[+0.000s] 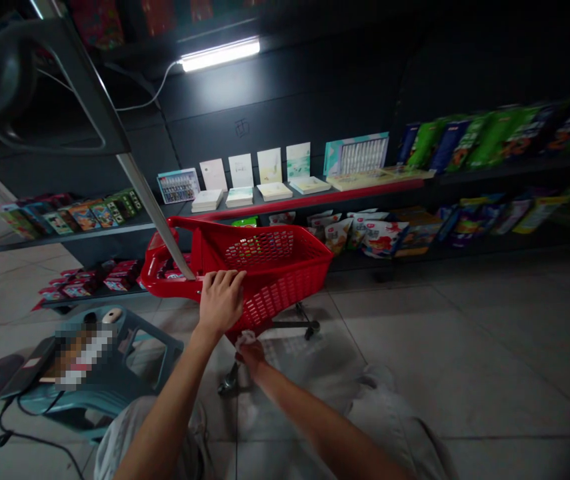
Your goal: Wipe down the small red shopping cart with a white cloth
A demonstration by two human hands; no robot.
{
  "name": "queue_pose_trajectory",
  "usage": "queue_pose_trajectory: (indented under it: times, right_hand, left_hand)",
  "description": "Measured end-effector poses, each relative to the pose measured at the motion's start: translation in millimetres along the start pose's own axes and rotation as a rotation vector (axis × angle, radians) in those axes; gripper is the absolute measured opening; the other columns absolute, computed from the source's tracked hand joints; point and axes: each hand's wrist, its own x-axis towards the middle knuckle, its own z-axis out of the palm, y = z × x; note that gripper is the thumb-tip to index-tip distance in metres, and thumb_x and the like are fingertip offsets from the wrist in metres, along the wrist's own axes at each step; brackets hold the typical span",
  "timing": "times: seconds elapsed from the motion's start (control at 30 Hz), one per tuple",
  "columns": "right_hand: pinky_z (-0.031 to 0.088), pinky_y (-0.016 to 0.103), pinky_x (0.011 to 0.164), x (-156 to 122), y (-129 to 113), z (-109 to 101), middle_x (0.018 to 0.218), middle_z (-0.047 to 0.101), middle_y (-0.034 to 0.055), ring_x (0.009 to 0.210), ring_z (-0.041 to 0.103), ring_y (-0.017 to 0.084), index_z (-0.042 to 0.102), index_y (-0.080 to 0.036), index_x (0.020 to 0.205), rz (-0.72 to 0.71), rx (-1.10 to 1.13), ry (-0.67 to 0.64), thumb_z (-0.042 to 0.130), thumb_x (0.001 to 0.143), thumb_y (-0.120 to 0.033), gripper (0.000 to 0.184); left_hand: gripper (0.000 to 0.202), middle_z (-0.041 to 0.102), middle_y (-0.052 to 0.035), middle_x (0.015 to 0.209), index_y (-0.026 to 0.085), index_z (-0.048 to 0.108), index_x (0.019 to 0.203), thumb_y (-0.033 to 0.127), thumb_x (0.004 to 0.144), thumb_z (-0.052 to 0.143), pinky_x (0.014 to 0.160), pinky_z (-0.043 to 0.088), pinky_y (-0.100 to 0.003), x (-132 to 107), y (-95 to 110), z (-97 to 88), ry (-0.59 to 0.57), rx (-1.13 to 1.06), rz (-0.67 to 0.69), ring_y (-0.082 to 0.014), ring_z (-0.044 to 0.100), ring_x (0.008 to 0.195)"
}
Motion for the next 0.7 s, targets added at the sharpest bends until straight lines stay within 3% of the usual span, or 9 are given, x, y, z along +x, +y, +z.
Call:
queue_pose_trajectory:
  times: [0.13,0.27,0.37,0.5,0.6,0.7]
  right_hand:
    - [0.058,0.028,0.061,-0.8,0.7,20.4,0.078,0.066,-0.0034,0.065,0.063,0.013,0.053,-0.024,0.084,0.158,0.077,0.005,0.063,0.061,-0.019,0.025]
    - [0.062,0.033,0.075,-0.2,-31.9,29.8,0.095,0.071,-0.0024,0.09,0.07,0.017,0.056,-0.026,0.093,0.125,0.36,-0.08,0.065,0.065,-0.017,0.031]
    - [0.062,0.034,0.078,-0.6,-51.4,29.1,0.096,0.073,-0.0017,0.095,0.07,0.019,0.058,-0.026,0.094,0.097,0.433,-0.106,0.069,0.064,-0.016,0.034]
    - [0.061,0.03,0.07,1.6,-43.0,17.0,0.097,0.075,0.0002,0.088,0.071,0.019,0.061,-0.024,0.091,0.085,0.286,-0.052,0.072,0.061,-0.018,0.032]
    - [0.055,0.026,0.057,6.2,-24.8,2.3,0.077,0.071,0.0004,0.068,0.067,0.017,0.06,-0.021,0.081,0.15,0.183,0.084,0.07,0.065,-0.021,0.019]
    - [0.052,0.023,0.054,14.3,-18.4,-10.2,0.061,0.063,-0.0027,0.056,0.062,0.014,0.055,-0.021,0.072,0.162,0.189,0.167,0.068,0.065,-0.018,0.015]
  left_hand:
    - [0.042,0.069,-0.0097,0.13,0.023,0.06,0.138,0.022,0.098,0.048,0.105,0.036,-0.05,-0.6,-2.2,-0.9,-0.01,-0.01,-0.009,-0.0283,0.058,0.118]
    - [0.042,0.068,-0.0093,0.131,0.025,0.06,0.138,0.021,0.098,0.047,0.106,0.036,-0.05,-1.4,-6.2,-0.5,-0.022,-0.03,-0.01,-0.0281,0.057,0.119]
    - [0.042,0.068,-0.0091,0.131,0.025,0.061,0.138,0.022,0.098,0.047,0.107,0.036,-0.049,-1.2,-8.6,0.5,-0.018,-0.044,-0.012,-0.0281,0.057,0.12]
    - [0.042,0.069,-0.0092,0.131,0.024,0.062,0.137,0.022,0.098,0.046,0.107,0.036,-0.049,-0.3,-9.4,1.6,-0.006,-0.054,-0.012,-0.028,0.057,0.119]
    - [0.041,0.068,-0.0091,0.131,0.024,0.061,0.137,0.023,0.099,0.046,0.108,0.035,-0.049,-1.5,-8.9,1.4,-0.008,-0.054,-0.01,-0.0277,0.057,0.12]
    - [0.042,0.068,-0.0091,0.132,0.023,0.059,0.139,0.024,0.099,0.047,0.109,0.035,-0.049,-4.4,-9.0,0.6,-0.015,-0.047,0.007,-0.0274,0.057,0.121]
